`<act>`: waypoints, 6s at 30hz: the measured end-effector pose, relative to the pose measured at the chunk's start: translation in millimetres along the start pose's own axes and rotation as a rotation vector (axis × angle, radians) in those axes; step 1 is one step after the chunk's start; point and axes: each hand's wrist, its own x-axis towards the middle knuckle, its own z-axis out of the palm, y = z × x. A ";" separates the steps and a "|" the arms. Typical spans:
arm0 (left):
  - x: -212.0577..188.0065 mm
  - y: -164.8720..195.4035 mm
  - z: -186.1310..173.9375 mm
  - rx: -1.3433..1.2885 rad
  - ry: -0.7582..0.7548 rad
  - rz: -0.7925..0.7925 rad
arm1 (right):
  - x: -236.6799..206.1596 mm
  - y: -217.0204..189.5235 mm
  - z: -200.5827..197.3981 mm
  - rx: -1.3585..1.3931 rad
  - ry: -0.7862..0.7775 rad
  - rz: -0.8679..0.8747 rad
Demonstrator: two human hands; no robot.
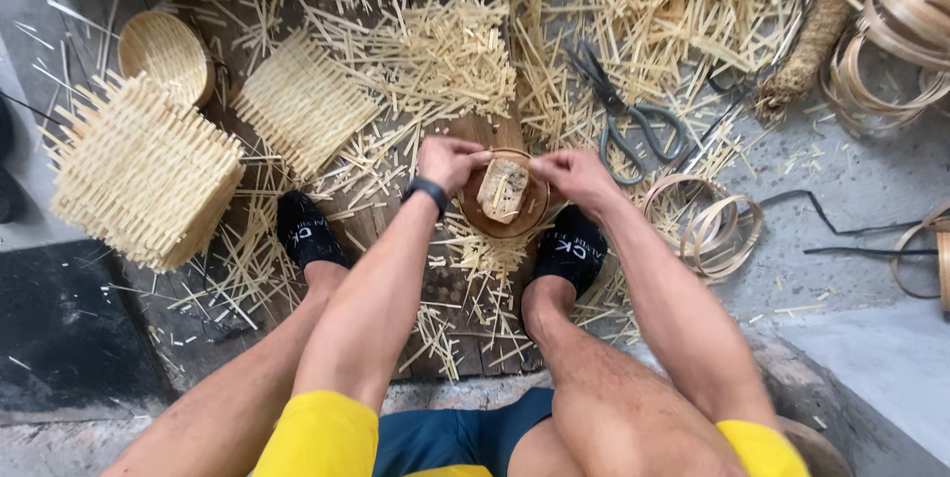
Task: The person sits on the floor assembling woven bamboo baskets, fitting a round bamboo rim around a woven bamboo panel and pressing the edges together. They use scissors to trim excess bamboo strips, set finished baskets onto a growing stack, and pick up new rims and panels to repeat the assembly.
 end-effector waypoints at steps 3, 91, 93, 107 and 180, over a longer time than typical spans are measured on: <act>-19.0 -23.9 -2.3 -0.313 0.061 -0.071 | -9.1 21.7 0.3 0.462 -0.170 0.080; -74.5 -8.1 -25.9 -0.826 -0.003 -0.226 | -71.5 -47.9 46.0 0.765 -0.254 -0.325; -67.6 -9.1 -29.9 -0.785 0.131 0.116 | -62.5 -46.8 46.1 0.650 -0.131 -0.405; -34.5 -1.1 -205.4 0.863 0.331 0.198 | -48.5 -9.9 59.9 0.434 -0.011 -0.139; -63.4 -82.7 -68.0 -0.789 0.447 0.084 | -136.5 179.3 -93.2 -0.237 1.025 -0.127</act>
